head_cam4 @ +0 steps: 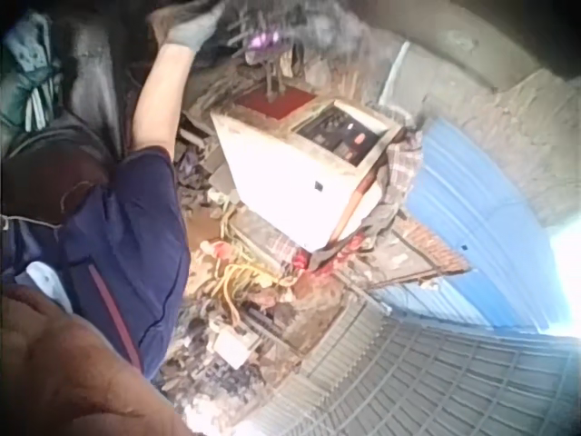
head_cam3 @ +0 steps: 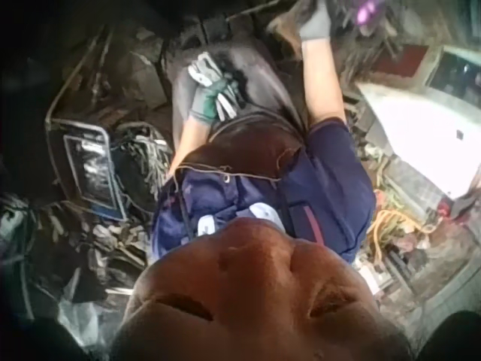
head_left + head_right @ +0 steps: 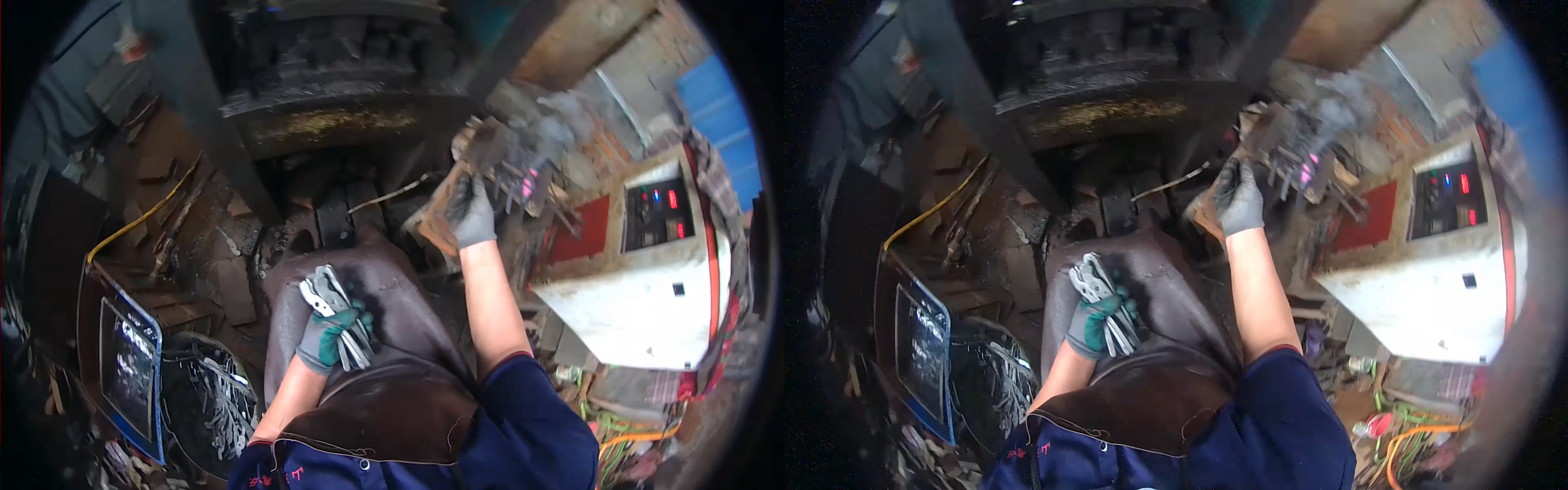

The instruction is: The person heats metal pieces in an electric furnace, places each heated piece into a press machine to stamp it, and collects the pressed metal parts.

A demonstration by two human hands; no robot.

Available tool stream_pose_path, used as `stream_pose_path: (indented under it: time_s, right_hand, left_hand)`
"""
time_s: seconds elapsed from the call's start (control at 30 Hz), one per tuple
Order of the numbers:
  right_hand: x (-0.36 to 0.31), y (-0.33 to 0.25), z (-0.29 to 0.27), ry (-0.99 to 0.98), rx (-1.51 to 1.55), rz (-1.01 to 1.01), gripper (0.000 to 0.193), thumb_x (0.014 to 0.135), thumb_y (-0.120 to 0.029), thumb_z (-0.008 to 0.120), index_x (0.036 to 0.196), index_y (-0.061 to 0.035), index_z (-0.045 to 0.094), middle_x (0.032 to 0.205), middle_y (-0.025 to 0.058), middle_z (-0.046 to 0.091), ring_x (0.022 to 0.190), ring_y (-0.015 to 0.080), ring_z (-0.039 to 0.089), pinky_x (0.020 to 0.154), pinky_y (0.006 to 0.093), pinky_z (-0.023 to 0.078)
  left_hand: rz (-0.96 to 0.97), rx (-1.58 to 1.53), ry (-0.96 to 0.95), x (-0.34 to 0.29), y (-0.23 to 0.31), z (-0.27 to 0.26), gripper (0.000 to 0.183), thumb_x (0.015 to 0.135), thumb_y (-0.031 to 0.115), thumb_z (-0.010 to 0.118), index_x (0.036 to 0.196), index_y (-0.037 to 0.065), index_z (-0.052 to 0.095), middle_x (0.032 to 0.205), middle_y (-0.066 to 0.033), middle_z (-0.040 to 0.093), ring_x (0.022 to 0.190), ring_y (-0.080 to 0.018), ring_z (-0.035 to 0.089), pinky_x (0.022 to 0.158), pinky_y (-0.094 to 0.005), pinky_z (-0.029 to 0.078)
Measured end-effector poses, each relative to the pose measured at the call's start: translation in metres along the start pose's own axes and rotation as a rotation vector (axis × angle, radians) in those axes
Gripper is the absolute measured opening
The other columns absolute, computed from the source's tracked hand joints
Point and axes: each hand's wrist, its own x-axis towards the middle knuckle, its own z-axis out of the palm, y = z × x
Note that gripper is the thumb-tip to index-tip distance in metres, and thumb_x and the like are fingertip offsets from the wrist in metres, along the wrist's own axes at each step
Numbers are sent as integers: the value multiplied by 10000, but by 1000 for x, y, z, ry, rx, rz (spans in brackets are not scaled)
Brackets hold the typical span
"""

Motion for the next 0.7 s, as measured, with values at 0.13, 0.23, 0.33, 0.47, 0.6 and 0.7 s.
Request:
stream_pose_path:
  time_s: [0.13, 0.23, 0.33, 0.47, 0.6, 0.7]
  right_hand:
    - [-2, 33, 146, -261, -528, -5, 333, 913, -376, 568, 903, -48, 630, 704, 35, 602, 600, 115, 550, 552, 239, 441]
    - [21, 57, 221, -403, -641, 30, 327, 920, -349, 557, 889, -29, 613, 718, 56, 590, 597, 123, 548, 504, 239, 420]
    - [40, 64, 229, -396, -410, 223, 207, 912, -238, 562, 871, -40, 607, 684, 32, 571, 539, 92, 511, 398, 195, 344]
    - [-75, 85, 183, -349, -657, -42, 236, 908, -265, 557, 831, -47, 607, 581, -27, 491, 440, 57, 432, 382, 205, 312]
    - [-145, 151, 204, -838, -1006, -160, 335, 905, -235, 601, 1175, -36, 586, 872, 81, 666, 752, 131, 632, 660, 272, 520]
    - [-143, 162, 191, -1130, -288, 269, 562, 911, -228, 590, 1364, 3, 353, 1273, 188, 507, 1068, 254, 588, 854, 356, 512]
  left_hand:
    - [-33, 46, -29, -1, 0, 1, 231, 811, 31, 638, 1036, 51, 590, 877, -121, 654, 794, -262, 654, 684, -382, 554]
    - [-41, -2, -87, 4, -3, -5, 257, 821, 15, 620, 1069, 65, 577, 896, -113, 653, 798, -250, 657, 693, -374, 556]
    - [-62, -68, -114, 7, -2, -4, 477, 775, -38, 640, 1201, 126, 502, 937, -67, 630, 836, -259, 644, 717, -403, 553]
    - [-29, -25, -46, -4, 4, -2, 420, 780, -40, 621, 1165, 98, 526, 960, -78, 631, 849, -264, 646, 723, -399, 553]
    - [-39, 65, -117, 7, -2, -5, 292, 790, 2, 654, 1061, 69, 568, 936, -69, 630, 808, -218, 639, 699, -316, 539]
    - [72, 62, -61, -4, 6, 22, 264, 790, 44, 674, 1033, 59, 574, 923, -64, 628, 802, -212, 628, 687, -306, 528]
